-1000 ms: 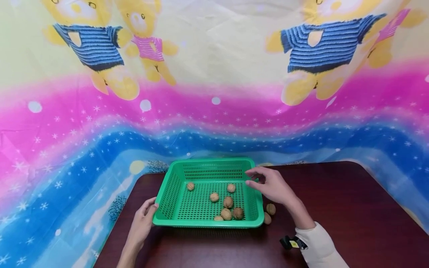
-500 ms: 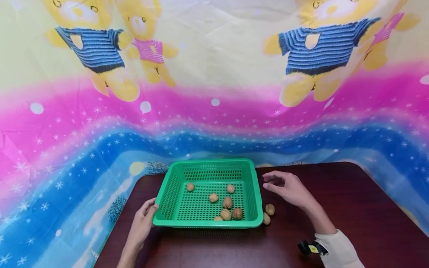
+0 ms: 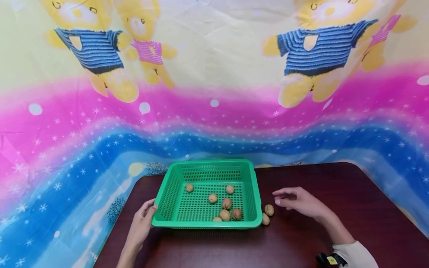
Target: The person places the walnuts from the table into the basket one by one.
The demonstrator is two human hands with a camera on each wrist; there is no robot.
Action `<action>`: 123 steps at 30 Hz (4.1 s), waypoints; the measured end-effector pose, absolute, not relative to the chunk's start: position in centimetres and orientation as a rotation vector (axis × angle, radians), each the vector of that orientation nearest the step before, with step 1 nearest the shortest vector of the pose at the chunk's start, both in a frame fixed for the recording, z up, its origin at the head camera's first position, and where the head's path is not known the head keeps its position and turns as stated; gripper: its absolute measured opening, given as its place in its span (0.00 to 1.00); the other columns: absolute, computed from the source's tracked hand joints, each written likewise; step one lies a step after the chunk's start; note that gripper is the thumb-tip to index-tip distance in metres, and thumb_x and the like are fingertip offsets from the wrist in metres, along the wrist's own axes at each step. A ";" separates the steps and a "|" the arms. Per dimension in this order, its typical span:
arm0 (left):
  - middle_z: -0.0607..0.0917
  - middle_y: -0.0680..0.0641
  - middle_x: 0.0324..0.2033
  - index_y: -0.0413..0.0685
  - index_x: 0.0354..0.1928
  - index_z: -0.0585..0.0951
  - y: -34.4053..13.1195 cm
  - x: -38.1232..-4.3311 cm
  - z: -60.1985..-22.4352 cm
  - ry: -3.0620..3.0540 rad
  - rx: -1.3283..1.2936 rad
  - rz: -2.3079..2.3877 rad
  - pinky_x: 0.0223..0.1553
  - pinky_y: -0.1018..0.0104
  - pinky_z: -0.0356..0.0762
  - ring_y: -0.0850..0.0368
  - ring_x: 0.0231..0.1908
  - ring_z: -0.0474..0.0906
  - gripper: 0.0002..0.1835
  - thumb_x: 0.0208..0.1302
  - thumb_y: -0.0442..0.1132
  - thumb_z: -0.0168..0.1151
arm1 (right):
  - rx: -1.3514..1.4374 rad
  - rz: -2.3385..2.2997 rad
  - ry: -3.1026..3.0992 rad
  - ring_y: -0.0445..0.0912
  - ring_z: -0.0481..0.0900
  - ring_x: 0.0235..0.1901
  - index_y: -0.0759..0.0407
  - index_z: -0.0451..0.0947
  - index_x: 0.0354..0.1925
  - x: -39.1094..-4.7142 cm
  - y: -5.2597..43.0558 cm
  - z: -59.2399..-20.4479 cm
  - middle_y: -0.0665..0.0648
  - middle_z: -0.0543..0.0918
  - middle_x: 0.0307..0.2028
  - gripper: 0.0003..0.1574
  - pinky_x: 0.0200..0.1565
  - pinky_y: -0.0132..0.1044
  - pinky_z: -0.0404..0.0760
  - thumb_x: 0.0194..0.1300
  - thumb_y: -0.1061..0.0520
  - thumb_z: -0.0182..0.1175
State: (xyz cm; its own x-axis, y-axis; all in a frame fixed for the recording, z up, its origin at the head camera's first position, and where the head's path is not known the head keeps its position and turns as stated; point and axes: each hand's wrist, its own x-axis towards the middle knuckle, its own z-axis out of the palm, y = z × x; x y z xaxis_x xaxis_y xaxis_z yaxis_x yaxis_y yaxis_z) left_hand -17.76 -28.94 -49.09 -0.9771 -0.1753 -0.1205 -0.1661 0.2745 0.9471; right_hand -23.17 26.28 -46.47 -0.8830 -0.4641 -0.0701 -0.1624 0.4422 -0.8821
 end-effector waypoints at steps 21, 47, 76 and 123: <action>0.82 0.34 0.65 0.49 0.79 0.68 -29.0 -17.7 -49.4 -2.486 0.354 -1.895 0.43 0.58 0.90 0.54 0.47 0.89 0.30 0.86 0.57 0.49 | -0.638 -1.289 2.403 0.41 0.86 0.40 0.70 0.82 0.63 -23.8 24.8 -50.5 0.63 0.90 0.50 0.30 0.39 0.34 0.83 0.69 0.55 0.73; 0.82 0.34 0.64 0.49 0.79 0.68 -29.0 -17.8 -49.4 -2.473 0.295 -1.903 0.43 0.61 0.89 0.56 0.46 0.89 0.28 0.87 0.54 0.48 | -0.416 -1.530 2.489 0.49 0.88 0.45 0.62 0.82 0.66 -24.6 23.8 -45.6 0.62 0.89 0.52 0.31 0.42 0.43 0.87 0.73 0.47 0.72; 0.83 0.35 0.64 0.50 0.78 0.70 -29.0 -17.9 -49.6 -2.452 0.282 -1.907 0.43 0.61 0.89 0.56 0.46 0.89 0.28 0.87 0.55 0.50 | -0.703 -1.584 2.280 0.50 0.83 0.54 0.49 0.84 0.66 -25.8 11.7 -43.3 0.55 0.87 0.55 0.26 0.54 0.48 0.85 0.75 0.45 0.70; 0.81 0.35 0.67 0.49 0.79 0.69 -28.9 -17.9 -49.4 -2.484 0.352 -1.872 0.42 0.60 0.88 0.57 0.46 0.88 0.29 0.87 0.55 0.49 | -0.877 -1.324 2.408 0.46 0.86 0.49 0.58 0.87 0.61 -26.4 8.5 -45.3 0.55 0.90 0.52 0.21 0.47 0.38 0.85 0.77 0.49 0.68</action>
State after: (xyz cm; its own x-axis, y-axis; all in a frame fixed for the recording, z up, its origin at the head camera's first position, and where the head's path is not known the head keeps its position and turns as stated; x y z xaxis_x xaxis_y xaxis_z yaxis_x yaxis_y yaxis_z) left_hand -17.86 -28.85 -49.38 -0.9746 -0.1851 -0.1259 -0.1720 0.2594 0.9503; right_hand -26.40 8.49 -45.32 -0.7854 -0.6158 0.0625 -0.3826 0.4036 -0.8311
